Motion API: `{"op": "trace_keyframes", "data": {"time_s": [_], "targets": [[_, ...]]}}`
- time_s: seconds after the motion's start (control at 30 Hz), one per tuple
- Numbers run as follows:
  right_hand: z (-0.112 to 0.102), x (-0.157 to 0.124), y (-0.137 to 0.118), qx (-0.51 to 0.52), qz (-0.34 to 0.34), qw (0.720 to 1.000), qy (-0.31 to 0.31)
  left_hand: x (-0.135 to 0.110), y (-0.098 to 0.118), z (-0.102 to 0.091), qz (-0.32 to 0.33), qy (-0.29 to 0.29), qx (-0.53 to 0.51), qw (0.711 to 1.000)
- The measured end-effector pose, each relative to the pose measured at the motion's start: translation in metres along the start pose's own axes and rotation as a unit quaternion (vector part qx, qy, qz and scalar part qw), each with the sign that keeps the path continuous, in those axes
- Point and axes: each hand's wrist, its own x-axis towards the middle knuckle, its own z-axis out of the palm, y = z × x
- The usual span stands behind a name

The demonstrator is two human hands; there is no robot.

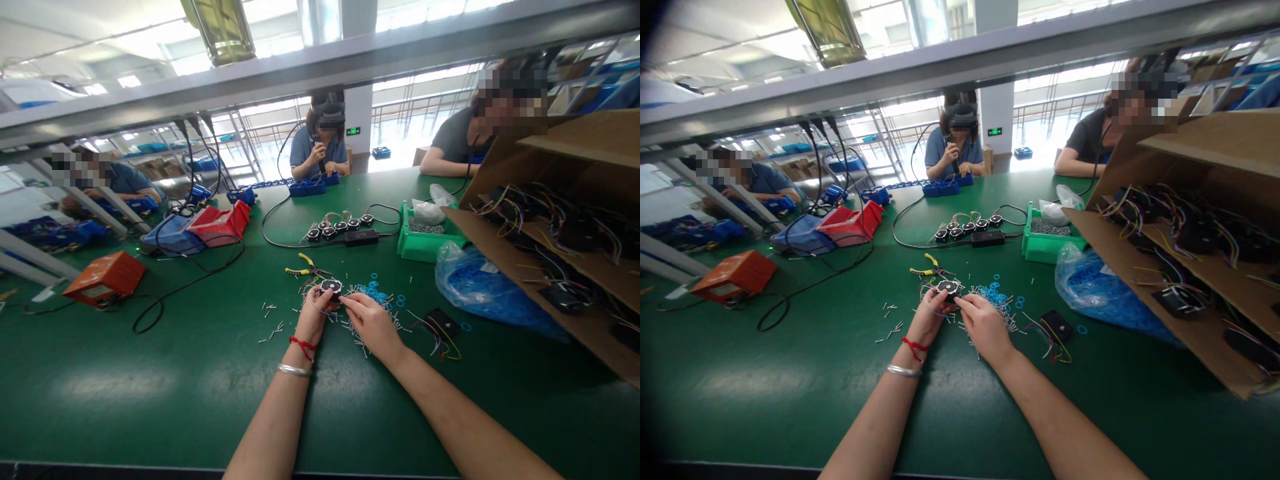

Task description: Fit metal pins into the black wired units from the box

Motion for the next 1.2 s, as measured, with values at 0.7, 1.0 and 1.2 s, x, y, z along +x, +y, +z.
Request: {"op": "trace_keyframes", "data": {"time_s": [0.7, 1.0, 1.2], "targets": [[0.017, -0.003, 0.014, -0.081, 0.022, 0.996, -0.043, -0.011, 0.018, 0.006, -0.086, -0.059, -0.124, 0.987], [-0.007, 0.001, 0.002, 0.074, 0.082, 0.991, 0.069, -0.016, 0.021, 0.009, -0.181, -0.158, -0.091, 0.966], [-0.009, 0.001, -0.006, 0.126, 0.094, 0.984, 0.089, -0.018, 0.017, 0.011, -0.206, -0.189, -0.065, 0.958]]}}
